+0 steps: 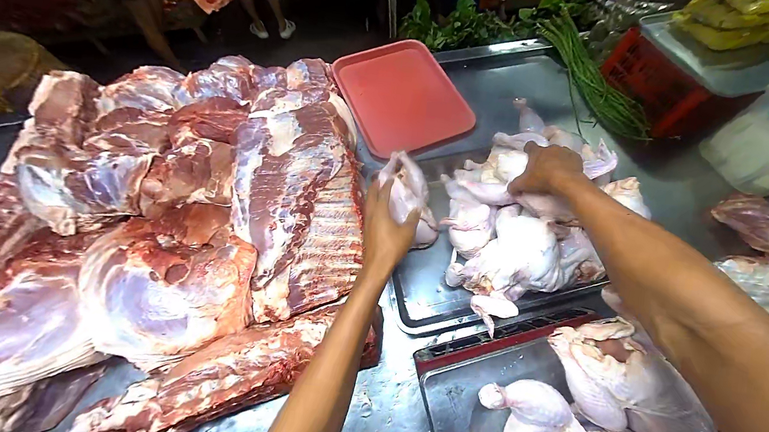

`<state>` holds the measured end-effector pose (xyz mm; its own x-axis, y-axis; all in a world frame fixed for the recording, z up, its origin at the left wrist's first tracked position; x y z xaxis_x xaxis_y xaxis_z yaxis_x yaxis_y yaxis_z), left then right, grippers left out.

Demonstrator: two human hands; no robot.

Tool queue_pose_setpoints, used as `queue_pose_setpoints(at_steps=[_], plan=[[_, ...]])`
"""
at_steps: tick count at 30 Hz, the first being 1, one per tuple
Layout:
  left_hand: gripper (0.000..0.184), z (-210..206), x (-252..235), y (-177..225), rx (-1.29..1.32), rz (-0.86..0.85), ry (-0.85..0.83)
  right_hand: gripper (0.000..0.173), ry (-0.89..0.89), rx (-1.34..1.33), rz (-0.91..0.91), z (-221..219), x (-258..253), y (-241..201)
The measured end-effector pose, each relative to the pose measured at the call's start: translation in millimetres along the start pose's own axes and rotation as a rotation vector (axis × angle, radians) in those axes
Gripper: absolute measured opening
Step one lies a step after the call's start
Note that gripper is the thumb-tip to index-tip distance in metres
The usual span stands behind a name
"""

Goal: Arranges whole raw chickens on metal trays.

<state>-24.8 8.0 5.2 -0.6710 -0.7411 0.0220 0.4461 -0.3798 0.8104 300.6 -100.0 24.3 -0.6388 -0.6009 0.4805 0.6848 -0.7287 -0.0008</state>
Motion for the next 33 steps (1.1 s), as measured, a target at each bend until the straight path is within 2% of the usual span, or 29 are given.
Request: queue_pose_setpoints(at_steps=[3, 6, 8, 10, 14, 16, 17, 19, 21, 23, 25, 28, 31, 33], plan=[[0.055, -7.5, 56.5, -16.8, 0.266, 0.089, -0.016, 0.083, 0.011, -0.139, -0.012, 8.5, 3.6, 15.1], [0.042, -49.7, 91.3, -9.6, 0.669, 0.174, -0.219, 0.074, 0.01, -0.251, 0.017, 13.6, 9.0, 27.2], [0.043, -83.6, 97.6, 15.6, 0.88, 0.19, -0.389, 0.064, -0.008, -0.319, 0.043, 11.0, 19.3, 31.2], [0.054, -108.3, 90.7, 46.8, 0.97, 0.184, -0.521, 0.056, -0.009, -0.387, 0.071, 7.7, 30.5, 31.1], [0.077, -120.2, 59.5, 96.5, 0.961, 0.119, -0.538, 0.051, 0.011, -0.485, 0.179, 5.6, 60.7, 8.8], [0.08, -115.4, 48.1, 125.3, 0.98, 0.041, -0.512, 0.051, 0.04, -0.491, 0.253, 6.5, 70.9, -7.0], [0.077, -110.0, 44.8, 142.6, 0.976, -0.02, -0.513, 0.048, 0.058, -0.527, 0.28, 6.1, 72.5, -11.2], [0.057, -97.1, 31.3, 168.1, 0.874, -0.139, -0.519, 0.031, 0.115, -0.716, 0.298, 13.0, 73.3, -8.8], [0.043, -84.8, 10.2, 165.0, 0.636, -0.216, -0.443, 0.018, 0.177, -0.932, 0.248, 32.0, 81.5, 7.5], [0.042, -66.1, -2.9, 135.7, 0.358, -0.138, -0.294, 0.024, 0.158, -0.869, 0.254, 53.9, 83.7, 19.6], [0.053, -63.9, -14.1, 96.8, 0.194, 0.0, -0.214, 0.038, 0.115, -0.674, 0.281, 51.9, 84.4, 21.3], [0.054, -85.4, -26.9, 57.5, 0.361, 0.169, -0.192, 0.069, -0.019, -0.472, 0.285, 8.2, 89.9, 2.0], [0.047, -91.3, -19.3, 67.8, 0.597, 0.143, -0.156, 0.105, -0.196, -0.416, 0.255, -62.0, 81.3, -19.2], [0.04, -83.5, -18.1, 66.2, 0.626, 0.114, -0.115, 0.11, -0.282, -0.443, 0.294, -77.8, 73.1, -23.9]])
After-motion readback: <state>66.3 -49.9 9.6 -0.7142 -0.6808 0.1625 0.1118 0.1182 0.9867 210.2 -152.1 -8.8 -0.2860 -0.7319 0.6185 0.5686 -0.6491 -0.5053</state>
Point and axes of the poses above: each hand's wrist, its own x-axis away from the middle knuckle, its own z-axis out of the back of the hand, y = z × x, the point moved 10 cm from there along -x, towards the middle knuckle, and after that the axes turned 13 degrees about -y, right-handed, at the moved point
